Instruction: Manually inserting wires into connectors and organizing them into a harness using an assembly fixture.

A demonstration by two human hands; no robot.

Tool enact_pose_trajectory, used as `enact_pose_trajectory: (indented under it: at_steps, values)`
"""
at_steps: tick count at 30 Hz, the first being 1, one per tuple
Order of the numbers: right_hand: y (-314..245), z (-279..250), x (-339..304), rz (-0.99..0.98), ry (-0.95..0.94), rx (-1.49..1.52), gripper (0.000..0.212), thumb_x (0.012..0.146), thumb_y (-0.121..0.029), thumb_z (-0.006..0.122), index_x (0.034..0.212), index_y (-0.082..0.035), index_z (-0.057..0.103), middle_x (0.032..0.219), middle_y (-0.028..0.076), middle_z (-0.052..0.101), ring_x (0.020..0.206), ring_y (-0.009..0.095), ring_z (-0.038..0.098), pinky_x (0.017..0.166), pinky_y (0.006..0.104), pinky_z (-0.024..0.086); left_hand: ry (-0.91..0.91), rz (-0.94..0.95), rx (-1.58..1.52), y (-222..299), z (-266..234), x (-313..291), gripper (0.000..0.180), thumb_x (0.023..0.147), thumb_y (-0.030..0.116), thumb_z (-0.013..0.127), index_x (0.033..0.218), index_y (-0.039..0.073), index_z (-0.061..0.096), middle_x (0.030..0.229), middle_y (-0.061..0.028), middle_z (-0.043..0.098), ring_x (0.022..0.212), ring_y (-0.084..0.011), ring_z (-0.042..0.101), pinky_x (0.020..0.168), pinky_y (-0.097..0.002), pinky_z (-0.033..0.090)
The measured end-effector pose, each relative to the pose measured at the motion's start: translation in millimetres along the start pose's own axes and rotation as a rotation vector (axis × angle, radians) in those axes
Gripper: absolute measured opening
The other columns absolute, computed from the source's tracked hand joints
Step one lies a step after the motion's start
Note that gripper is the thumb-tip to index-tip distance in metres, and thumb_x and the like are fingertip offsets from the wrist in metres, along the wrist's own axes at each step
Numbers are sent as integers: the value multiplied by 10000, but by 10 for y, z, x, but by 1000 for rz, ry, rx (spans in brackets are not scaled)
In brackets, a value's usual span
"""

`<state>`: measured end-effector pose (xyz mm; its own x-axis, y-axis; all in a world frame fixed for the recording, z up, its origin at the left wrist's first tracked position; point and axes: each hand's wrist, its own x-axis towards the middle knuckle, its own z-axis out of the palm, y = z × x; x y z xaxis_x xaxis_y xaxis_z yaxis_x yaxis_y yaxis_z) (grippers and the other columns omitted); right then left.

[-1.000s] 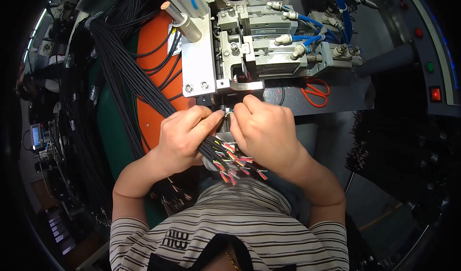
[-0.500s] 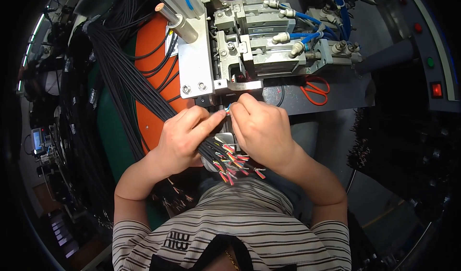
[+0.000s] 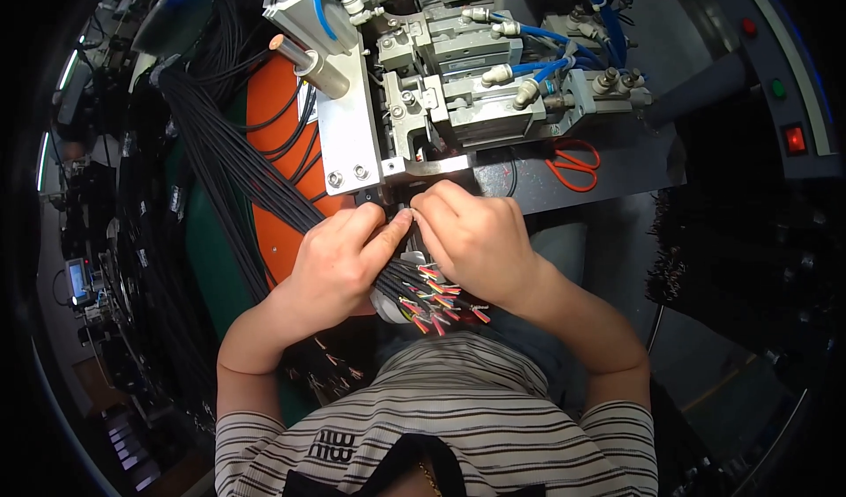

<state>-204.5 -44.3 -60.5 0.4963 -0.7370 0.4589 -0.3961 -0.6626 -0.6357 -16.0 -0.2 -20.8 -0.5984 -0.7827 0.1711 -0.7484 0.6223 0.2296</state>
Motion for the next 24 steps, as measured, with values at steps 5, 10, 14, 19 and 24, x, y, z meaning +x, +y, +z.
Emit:
enact_pose_trajectory:
  at_steps: [5, 10, 14, 19, 24]
  values:
    - [53, -29, 26, 84, -126, -54, 66, 771, -73, 670, 794, -19, 638, 751, 116, 650, 610, 310, 630, 537, 393, 495, 31, -29, 5, -15, 53, -51, 464, 672, 23, 621, 1133, -29, 624, 888, -111, 541, 769, -250, 573, 645, -351, 496]
    - [62, -10, 49, 186, -88, 58, 42, 751, -74, 645, 767, -36, 638, 720, 134, 646, 618, 336, 630, 561, 415, 500, 176, -177, -252, -163, -21, -199, 451, 557, -103, 619, 991, 2, 677, 847, -118, 555, 779, -306, 560, 666, -381, 468]
    - [47, -55, 0, 206, -102, 22, 66, 795, -111, 665, 790, -49, 642, 720, 112, 639, 629, 323, 632, 547, 410, 493, 173, -206, -245, -197, 6, -268, 381, 615, -86, 670, 986, 2, 672, 816, -112, 545, 763, -290, 543, 664, -371, 444]
    - [-43, -109, -77, 67, -28, 334, 240, 770, -71, 723, 999, -29, 667, 945, 109, 639, 748, 279, 654, 653, 361, 532, 271, -274, -273, -213, 112, -293, 366, 676, -34, 714, 1034, 5, 644, 778, -110, 581, 705, -283, 589, 625, -353, 460]
    - [-376, 126, -31, -68, -154, 883, 533, 780, -29, 738, 1267, -2, 522, 1164, 160, 591, 1007, 280, 634, 833, 342, 524, 361, -255, -457, -240, 57, -280, 298, 668, 79, 764, 938, 29, 648, 712, -73, 611, 621, -215, 582, 567, -329, 451]
